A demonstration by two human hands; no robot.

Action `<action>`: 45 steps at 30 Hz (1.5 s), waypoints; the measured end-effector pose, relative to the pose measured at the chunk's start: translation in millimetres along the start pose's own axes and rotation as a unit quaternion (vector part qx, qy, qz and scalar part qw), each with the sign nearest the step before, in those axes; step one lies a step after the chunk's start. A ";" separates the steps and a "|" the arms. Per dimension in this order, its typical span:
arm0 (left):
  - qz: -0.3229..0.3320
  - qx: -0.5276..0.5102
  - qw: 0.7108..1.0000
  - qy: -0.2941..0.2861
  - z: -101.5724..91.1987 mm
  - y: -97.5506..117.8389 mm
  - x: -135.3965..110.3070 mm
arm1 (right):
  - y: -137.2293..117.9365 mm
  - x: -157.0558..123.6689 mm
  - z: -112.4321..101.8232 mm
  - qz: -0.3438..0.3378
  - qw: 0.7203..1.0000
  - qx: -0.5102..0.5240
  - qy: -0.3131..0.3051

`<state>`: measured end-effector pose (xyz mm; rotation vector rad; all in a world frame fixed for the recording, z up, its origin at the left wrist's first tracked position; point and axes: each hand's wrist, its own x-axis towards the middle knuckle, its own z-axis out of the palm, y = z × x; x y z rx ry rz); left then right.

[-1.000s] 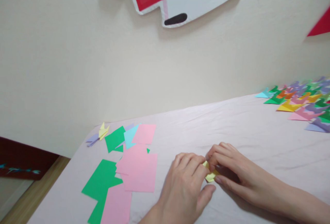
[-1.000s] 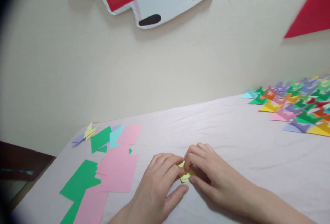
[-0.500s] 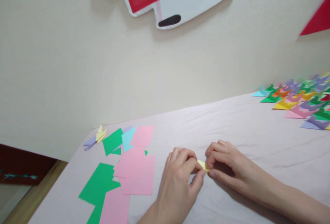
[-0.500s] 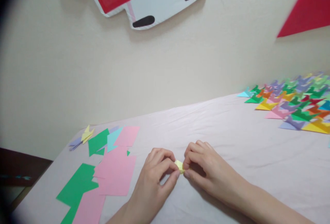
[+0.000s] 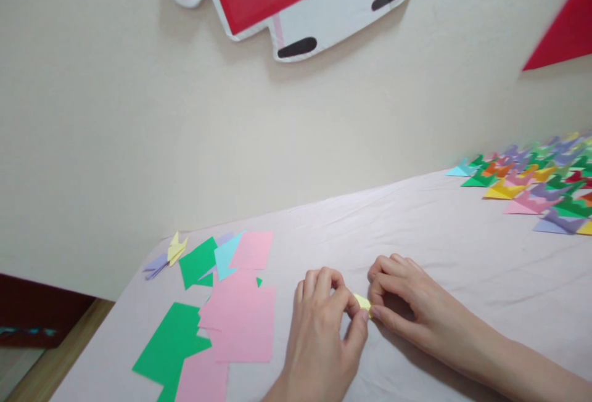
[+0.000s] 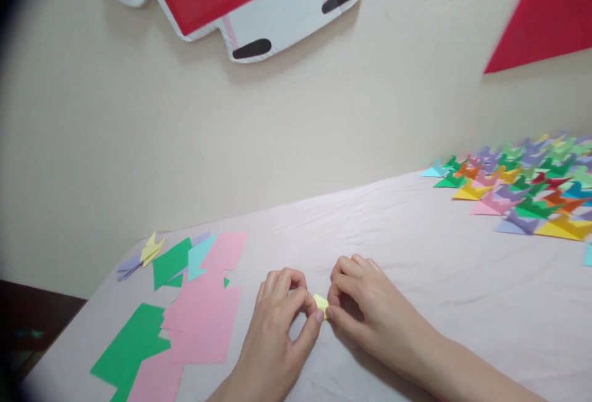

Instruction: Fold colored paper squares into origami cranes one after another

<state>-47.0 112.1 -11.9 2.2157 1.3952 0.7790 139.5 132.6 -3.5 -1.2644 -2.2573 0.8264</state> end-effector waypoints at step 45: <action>-0.037 0.059 0.997 -0.028 6.6 6.0 6.5 | -7.2 1.0 2.1 0.040 0.999 -0.009 0.019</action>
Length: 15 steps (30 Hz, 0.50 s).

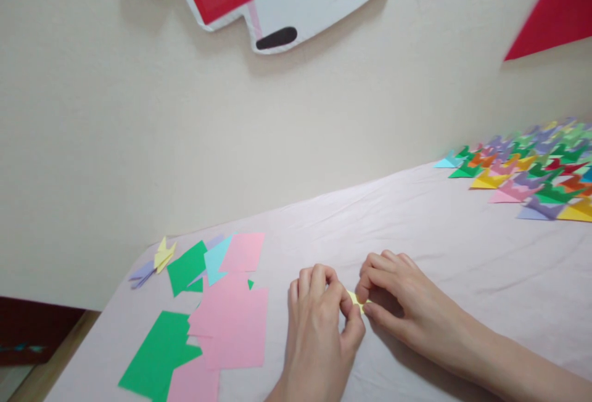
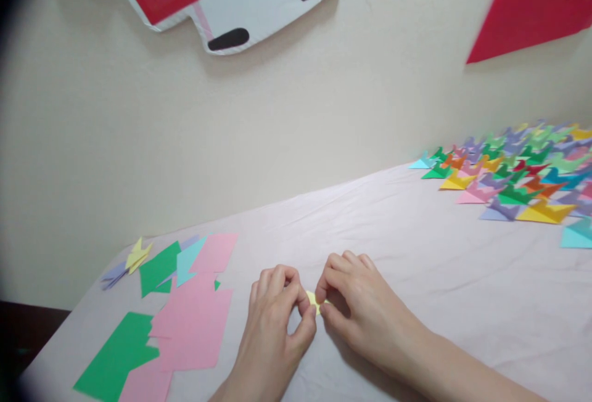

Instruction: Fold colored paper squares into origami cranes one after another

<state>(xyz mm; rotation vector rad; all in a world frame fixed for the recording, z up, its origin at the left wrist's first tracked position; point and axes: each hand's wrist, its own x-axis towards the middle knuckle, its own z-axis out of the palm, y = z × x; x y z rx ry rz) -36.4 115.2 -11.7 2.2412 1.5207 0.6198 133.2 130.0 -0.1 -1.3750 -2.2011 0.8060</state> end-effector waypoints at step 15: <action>0.004 -0.025 0.999 -0.022 -6.2 -3.2 -0.4 | 0.3 0.0 -2.0 -0.006 1.000 0.009 0.006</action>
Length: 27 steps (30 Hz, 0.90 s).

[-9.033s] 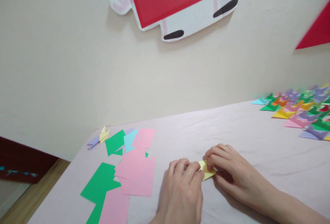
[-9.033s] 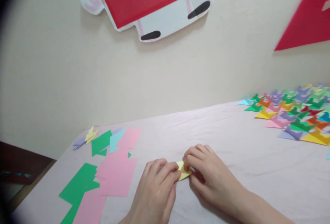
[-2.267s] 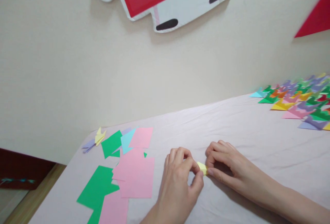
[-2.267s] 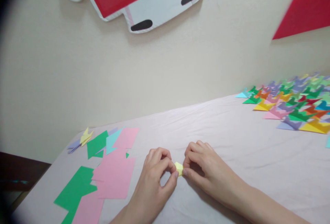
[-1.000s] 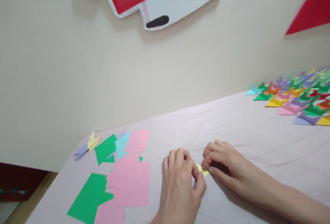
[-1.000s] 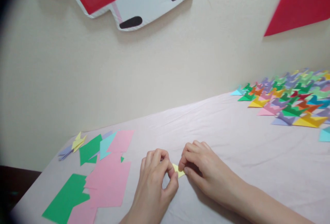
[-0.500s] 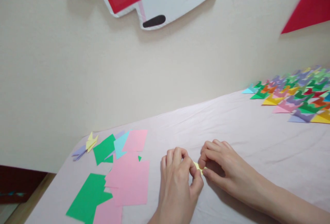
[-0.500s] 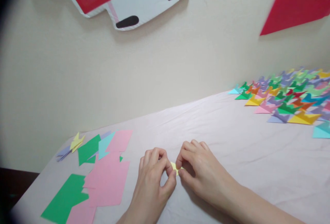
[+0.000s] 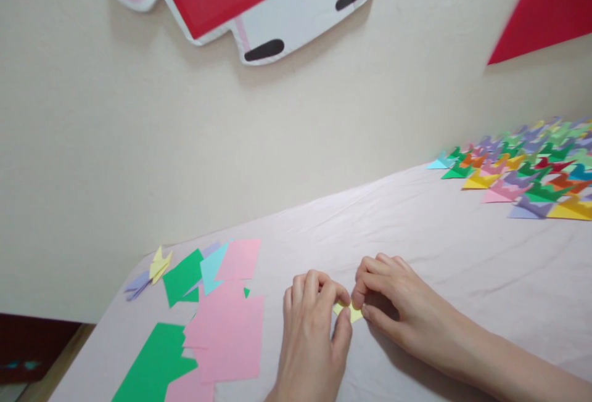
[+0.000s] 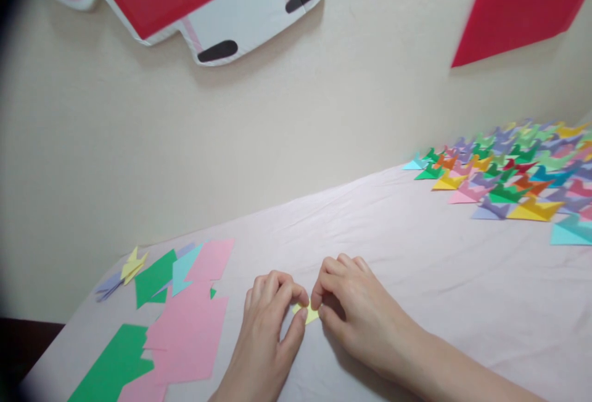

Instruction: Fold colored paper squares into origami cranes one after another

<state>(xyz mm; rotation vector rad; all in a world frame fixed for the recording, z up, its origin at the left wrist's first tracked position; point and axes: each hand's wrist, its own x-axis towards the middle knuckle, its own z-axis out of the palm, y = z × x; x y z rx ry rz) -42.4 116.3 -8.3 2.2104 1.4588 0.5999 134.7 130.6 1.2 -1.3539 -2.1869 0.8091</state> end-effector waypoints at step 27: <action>-0.034 -0.040 0.998 -0.030 -5.1 2.9 0.0 | -2.0 0.5 1.2 -0.005 1.000 -0.014 -0.003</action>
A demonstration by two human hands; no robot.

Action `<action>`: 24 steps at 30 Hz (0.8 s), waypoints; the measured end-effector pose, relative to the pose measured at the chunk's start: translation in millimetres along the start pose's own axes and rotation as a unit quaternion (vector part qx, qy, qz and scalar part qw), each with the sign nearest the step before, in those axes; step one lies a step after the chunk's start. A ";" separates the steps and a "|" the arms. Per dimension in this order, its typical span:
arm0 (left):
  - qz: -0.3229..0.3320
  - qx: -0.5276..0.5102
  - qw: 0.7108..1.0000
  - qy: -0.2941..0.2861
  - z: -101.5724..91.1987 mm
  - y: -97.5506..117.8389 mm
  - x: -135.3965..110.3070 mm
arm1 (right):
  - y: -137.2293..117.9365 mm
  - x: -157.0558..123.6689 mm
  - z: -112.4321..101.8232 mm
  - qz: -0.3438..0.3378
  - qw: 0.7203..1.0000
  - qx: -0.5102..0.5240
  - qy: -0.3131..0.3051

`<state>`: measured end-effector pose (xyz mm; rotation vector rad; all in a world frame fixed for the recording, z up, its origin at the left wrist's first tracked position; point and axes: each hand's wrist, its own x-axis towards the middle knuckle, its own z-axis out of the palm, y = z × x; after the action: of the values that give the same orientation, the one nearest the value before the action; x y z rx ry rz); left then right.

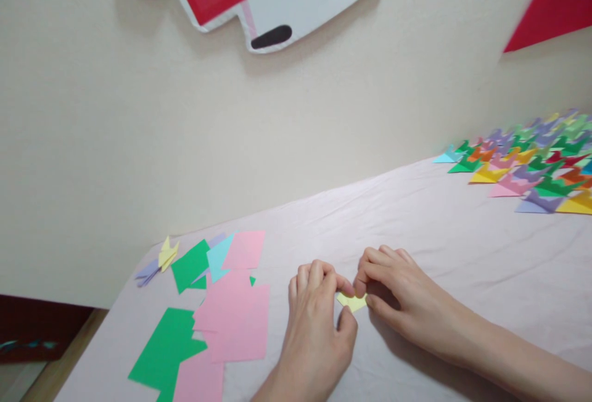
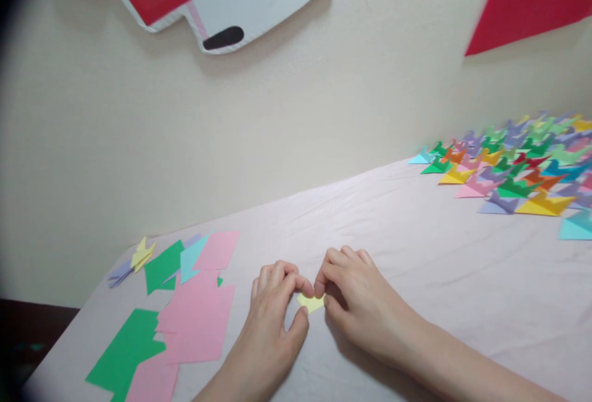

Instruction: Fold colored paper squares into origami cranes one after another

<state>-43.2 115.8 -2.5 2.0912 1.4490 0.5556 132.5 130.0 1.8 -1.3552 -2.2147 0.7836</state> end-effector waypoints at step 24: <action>0.031 0.033 0.999 0.013 1.8 1.1 -2.2 | 4.0 0.6 3.1 -0.004 1.000 -0.014 -0.011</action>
<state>-42.1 113.0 -3.2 2.1948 1.4396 0.5689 132.9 131.3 -3.1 -1.3574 -2.2540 0.7704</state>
